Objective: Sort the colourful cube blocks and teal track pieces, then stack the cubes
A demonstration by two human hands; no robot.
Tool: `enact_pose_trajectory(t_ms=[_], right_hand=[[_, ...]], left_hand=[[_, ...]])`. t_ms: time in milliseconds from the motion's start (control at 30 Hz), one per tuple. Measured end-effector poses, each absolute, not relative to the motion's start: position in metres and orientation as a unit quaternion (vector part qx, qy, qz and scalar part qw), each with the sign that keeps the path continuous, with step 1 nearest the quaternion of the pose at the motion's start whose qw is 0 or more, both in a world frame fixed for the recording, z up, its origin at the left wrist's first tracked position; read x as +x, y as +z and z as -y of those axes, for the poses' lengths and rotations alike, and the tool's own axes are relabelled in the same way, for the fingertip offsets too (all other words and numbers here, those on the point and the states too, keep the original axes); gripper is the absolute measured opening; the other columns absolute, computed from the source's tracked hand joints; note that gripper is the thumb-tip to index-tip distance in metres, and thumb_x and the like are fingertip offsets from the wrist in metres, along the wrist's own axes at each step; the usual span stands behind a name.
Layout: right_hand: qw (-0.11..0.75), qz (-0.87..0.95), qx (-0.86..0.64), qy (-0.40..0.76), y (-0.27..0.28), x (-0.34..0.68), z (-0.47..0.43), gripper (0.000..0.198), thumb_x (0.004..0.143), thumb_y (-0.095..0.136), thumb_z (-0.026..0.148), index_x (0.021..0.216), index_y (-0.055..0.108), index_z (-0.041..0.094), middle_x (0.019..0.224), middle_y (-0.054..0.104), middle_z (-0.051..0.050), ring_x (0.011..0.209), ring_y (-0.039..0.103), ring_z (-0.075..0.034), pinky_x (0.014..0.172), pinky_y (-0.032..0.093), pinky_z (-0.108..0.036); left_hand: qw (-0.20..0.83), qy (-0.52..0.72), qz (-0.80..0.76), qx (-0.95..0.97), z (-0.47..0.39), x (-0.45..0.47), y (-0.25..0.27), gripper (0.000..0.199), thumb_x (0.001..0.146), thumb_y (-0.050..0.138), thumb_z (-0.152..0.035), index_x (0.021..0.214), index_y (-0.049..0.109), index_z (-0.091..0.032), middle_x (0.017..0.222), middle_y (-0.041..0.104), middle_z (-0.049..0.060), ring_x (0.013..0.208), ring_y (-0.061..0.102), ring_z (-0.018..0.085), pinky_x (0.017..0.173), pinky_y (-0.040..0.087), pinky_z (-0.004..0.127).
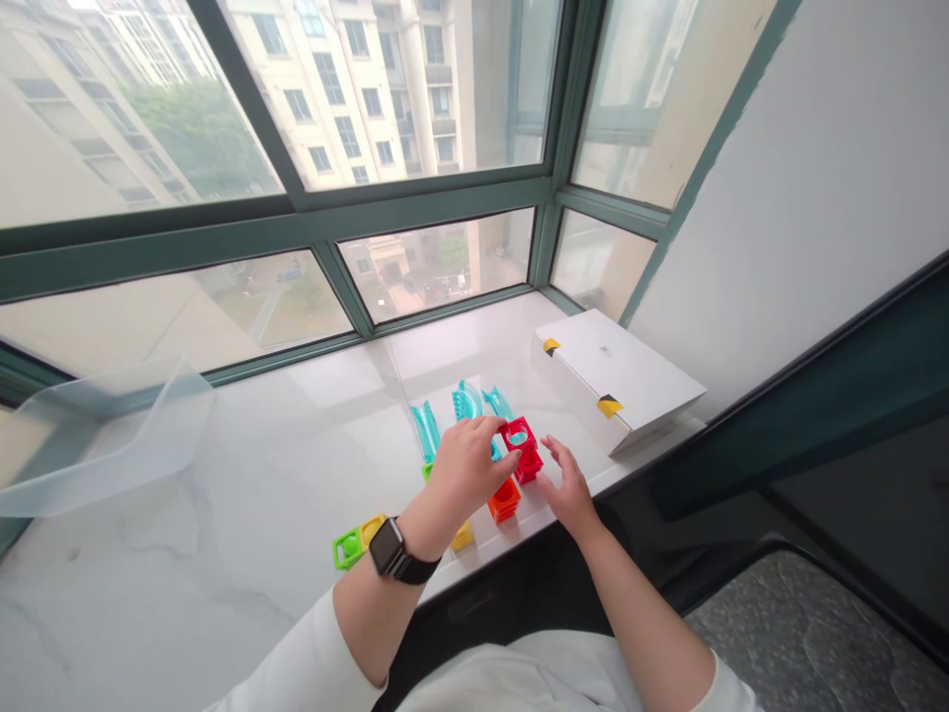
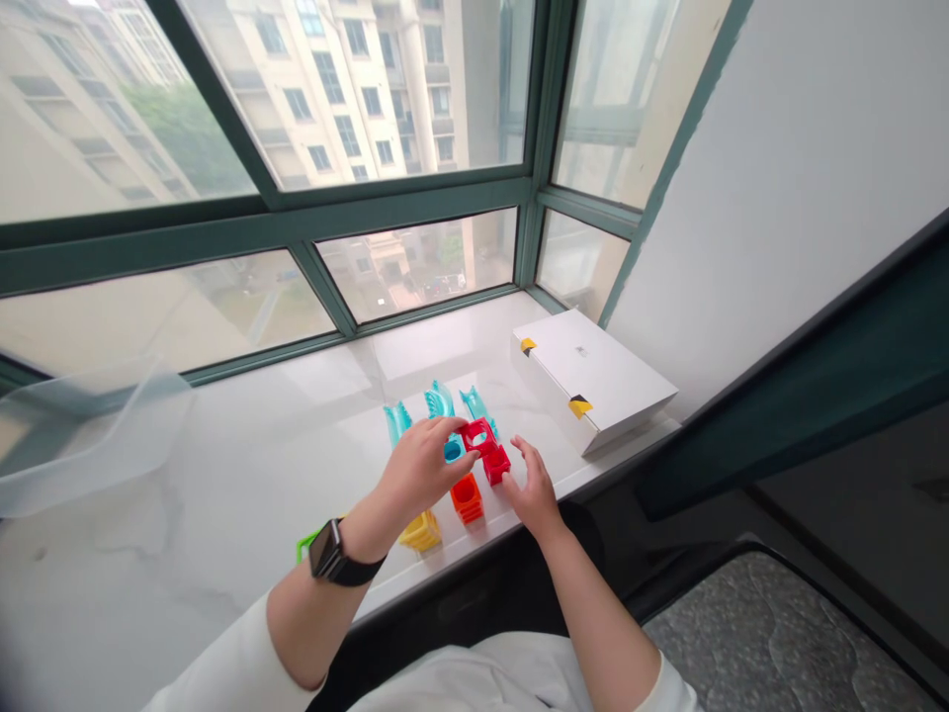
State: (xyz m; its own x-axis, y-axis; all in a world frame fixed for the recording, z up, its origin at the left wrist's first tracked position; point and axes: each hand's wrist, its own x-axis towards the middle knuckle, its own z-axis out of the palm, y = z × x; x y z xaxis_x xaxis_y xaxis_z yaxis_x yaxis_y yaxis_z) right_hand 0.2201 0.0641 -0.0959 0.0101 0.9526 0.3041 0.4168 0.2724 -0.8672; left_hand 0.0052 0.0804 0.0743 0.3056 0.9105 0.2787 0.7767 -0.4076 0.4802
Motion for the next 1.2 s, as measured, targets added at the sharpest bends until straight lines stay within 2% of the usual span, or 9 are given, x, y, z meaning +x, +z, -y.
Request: enact_pose_trajectory(t_ms=[100,200,267,367,467,600,767,1200], right_hand=[[0.439,0.655,-0.544,0.287,-0.111,0.218,-0.066,0.076,0.090,0.070,0.037,0.156,0.036,0.020,0.154,0.053,-0.017,0.144,0.052,-0.030,0.120,0.044,-0.051],[0.417,0.658,-0.565,0.271,-0.118,0.214,-0.069,0.082,0.084,0.077,0.043,0.154,0.040,0.021,0.149,0.057,-0.017,0.138,0.057,-0.033,0.114,0.049,-0.053],[0.408,0.661,-0.575,0.258,-0.122,0.210,-0.072,0.077,0.081,0.080,0.044,0.147,0.048,0.022,0.141,0.063,-0.015,0.131,0.062,-0.034,0.108,0.053,-0.053],[0.415,0.667,-0.572,0.236,-0.127,0.205,-0.077,0.056,0.081,0.078,0.039,0.130,0.059,0.023,0.124,0.070,-0.012,0.118,0.067,-0.032,0.099,0.058,-0.050],[0.429,0.678,-0.555,0.221,-0.130,0.202,-0.080,0.041,0.084,0.074,0.035,0.121,0.061,0.025,0.113,0.072,-0.008,0.109,0.070,-0.029,0.095,0.059,-0.046],[0.432,0.685,-0.544,0.220,-0.128,0.202,-0.081,0.040,0.084,0.074,0.033,0.122,0.061,0.026,0.112,0.073,-0.006,0.106,0.070,-0.028,0.095,0.058,-0.045],[0.439,0.684,-0.541,0.218,-0.125,0.201,-0.080,0.037,0.084,0.073,0.031,0.119,0.063,0.024,0.111,0.073,-0.007,0.105,0.070,-0.029,0.093,0.058,-0.045],[0.434,0.694,-0.525,0.233,-0.117,0.202,-0.079,0.032,0.090,0.072,0.034,0.119,0.066,0.024,0.112,0.074,-0.008,0.106,0.071,-0.028,0.093,0.057,-0.044]], left_hand=[[0.132,0.247,-0.529,0.801,-0.090,0.011,0.071,0.027,0.088,0.077,-0.039,0.109,0.071,-0.024,0.102,0.077,0.009,0.096,0.069,0.030,0.087,0.048,0.042],[0.131,0.203,-0.538,0.808,-0.096,0.017,0.068,0.029,0.088,0.077,-0.043,0.108,0.072,-0.023,0.100,0.077,0.009,0.098,0.068,0.032,0.090,0.046,0.043],[0.124,0.168,-0.541,0.814,-0.098,0.021,0.066,0.028,0.088,0.077,-0.043,0.107,0.072,-0.023,0.099,0.077,0.009,0.099,0.067,0.031,0.091,0.045,0.043],[0.109,0.127,-0.540,0.825,-0.099,0.027,0.063,0.026,0.086,0.076,-0.039,0.106,0.072,-0.023,0.097,0.076,0.008,0.100,0.066,0.031,0.092,0.045,0.044],[0.090,0.109,-0.540,0.829,-0.099,0.032,0.059,0.022,0.085,0.077,-0.037,0.100,0.072,-0.023,0.094,0.076,0.009,0.101,0.065,0.032,0.100,0.043,0.048],[0.079,0.090,-0.540,0.833,-0.099,0.040,0.056,0.016,0.087,0.074,-0.037,0.089,0.069,-0.021,0.088,0.074,0.011,0.103,0.064,0.034,0.115,0.030,0.059],[0.080,0.068,-0.537,0.837,-0.102,0.046,0.050,0.015,0.084,0.076,-0.035,0.084,0.068,-0.023,0.086,0.075,0.011,0.103,0.064,0.035,0.117,0.027,0.066],[0.093,0.029,-0.558,0.824,-0.104,0.049,0.052,0.019,0.085,0.075,-0.037,0.091,0.072,-0.020,0.087,0.076,0.011,0.109,0.065,0.035,0.122,0.024,0.064]])
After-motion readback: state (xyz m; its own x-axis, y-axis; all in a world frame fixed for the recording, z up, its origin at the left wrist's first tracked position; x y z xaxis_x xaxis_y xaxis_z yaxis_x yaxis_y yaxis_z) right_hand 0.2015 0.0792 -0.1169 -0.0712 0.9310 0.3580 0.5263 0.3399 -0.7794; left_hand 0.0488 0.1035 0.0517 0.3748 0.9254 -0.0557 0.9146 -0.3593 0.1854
